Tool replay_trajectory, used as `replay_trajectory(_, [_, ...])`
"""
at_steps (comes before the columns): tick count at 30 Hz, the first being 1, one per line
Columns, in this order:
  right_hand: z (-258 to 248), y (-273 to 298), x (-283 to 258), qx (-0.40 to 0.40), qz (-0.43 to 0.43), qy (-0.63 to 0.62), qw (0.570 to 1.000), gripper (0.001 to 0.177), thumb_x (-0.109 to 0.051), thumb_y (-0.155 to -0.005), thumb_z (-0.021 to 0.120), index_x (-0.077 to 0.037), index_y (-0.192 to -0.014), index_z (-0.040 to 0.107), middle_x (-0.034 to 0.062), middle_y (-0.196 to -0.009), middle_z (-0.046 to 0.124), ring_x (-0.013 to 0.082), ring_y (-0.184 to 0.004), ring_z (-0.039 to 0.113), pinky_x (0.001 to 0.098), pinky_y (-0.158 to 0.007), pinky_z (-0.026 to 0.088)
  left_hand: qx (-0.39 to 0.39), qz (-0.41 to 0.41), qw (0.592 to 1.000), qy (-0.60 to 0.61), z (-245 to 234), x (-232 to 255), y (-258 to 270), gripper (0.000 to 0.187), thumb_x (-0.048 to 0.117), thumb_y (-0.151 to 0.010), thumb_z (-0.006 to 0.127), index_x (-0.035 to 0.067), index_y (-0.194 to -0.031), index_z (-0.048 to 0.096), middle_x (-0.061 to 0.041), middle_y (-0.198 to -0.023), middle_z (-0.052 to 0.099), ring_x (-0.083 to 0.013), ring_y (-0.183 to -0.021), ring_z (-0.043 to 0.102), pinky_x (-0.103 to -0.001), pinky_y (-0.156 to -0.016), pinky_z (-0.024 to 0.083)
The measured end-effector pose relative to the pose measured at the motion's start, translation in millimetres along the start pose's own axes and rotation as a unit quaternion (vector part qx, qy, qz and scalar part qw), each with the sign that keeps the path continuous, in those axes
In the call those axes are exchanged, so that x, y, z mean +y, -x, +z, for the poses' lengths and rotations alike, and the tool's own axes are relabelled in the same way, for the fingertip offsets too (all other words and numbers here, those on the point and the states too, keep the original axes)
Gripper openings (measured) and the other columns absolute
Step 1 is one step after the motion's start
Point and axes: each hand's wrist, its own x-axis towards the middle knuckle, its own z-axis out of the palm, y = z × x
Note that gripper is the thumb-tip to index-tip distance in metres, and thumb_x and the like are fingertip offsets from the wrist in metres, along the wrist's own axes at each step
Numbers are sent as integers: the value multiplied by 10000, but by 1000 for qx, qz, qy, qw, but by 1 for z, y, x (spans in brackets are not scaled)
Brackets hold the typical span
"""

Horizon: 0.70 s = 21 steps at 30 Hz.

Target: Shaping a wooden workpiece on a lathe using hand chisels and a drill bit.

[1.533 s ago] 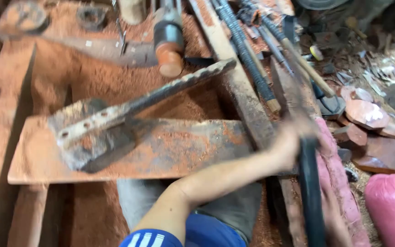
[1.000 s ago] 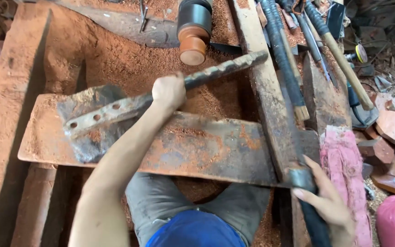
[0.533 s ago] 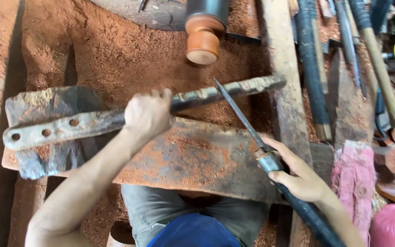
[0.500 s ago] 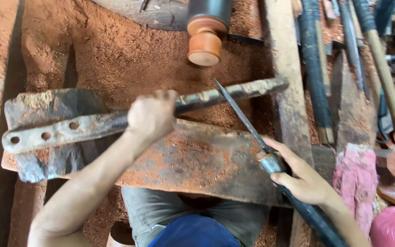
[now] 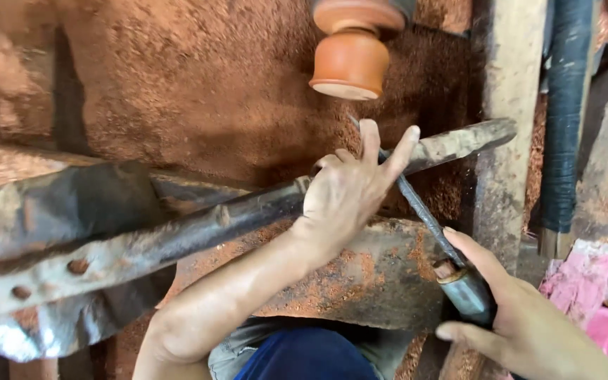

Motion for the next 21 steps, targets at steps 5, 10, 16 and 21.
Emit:
replay_trajectory(5, [-3, -4, -11, 43, -113, 25, 992, 1163, -114, -639, 882, -222, -1615, 261, 132, -1463, 573, 245, -1213, 642, 355, -943, 481, -71, -29, 997, -8, -13, 0, -16, 250, 279, -1048, 502, 43, -1131, 497, -329, -1519, 449, -231, -664, 695, -225, -316, 463])
replay_trajectory(10, [-4, -9, 1, -23, 31, 5, 999, 1124, -134, -740, 865, -322, -1646, 227, 14, -1443, 608, 163, -1226, 664, 304, -1024, 539, -144, -9, 989, 23, -33, -10, -24, 392, 238, -938, 597, -112, -1086, 501, -390, -1357, 500, -12, -432, 617, -185, -287, 465])
replay_trajectory(16, [-3, -10, -2, 13, -172, -64, 983, 1063, -76, -745, 824, -119, -1655, 276, 147, -1598, 420, 247, -1405, 442, 341, -1101, 326, -145, -30, 989, 27, -36, -8, -28, 411, 231, -879, 640, -81, -1101, 492, -347, -1377, 467, -105, -484, 662, -206, -299, 508])
replay_trajectory(21, [3, -8, 15, -14, -121, -92, 988, 1063, -72, -791, 819, -160, -1689, 257, 114, -1567, 501, 223, -1396, 507, 331, -1110, 363, -141, -25, 989, 44, -35, -10, -28, 448, 249, -877, 650, -92, -1122, 496, -367, -1406, 444, -136, -514, 691, -225, -342, 538])
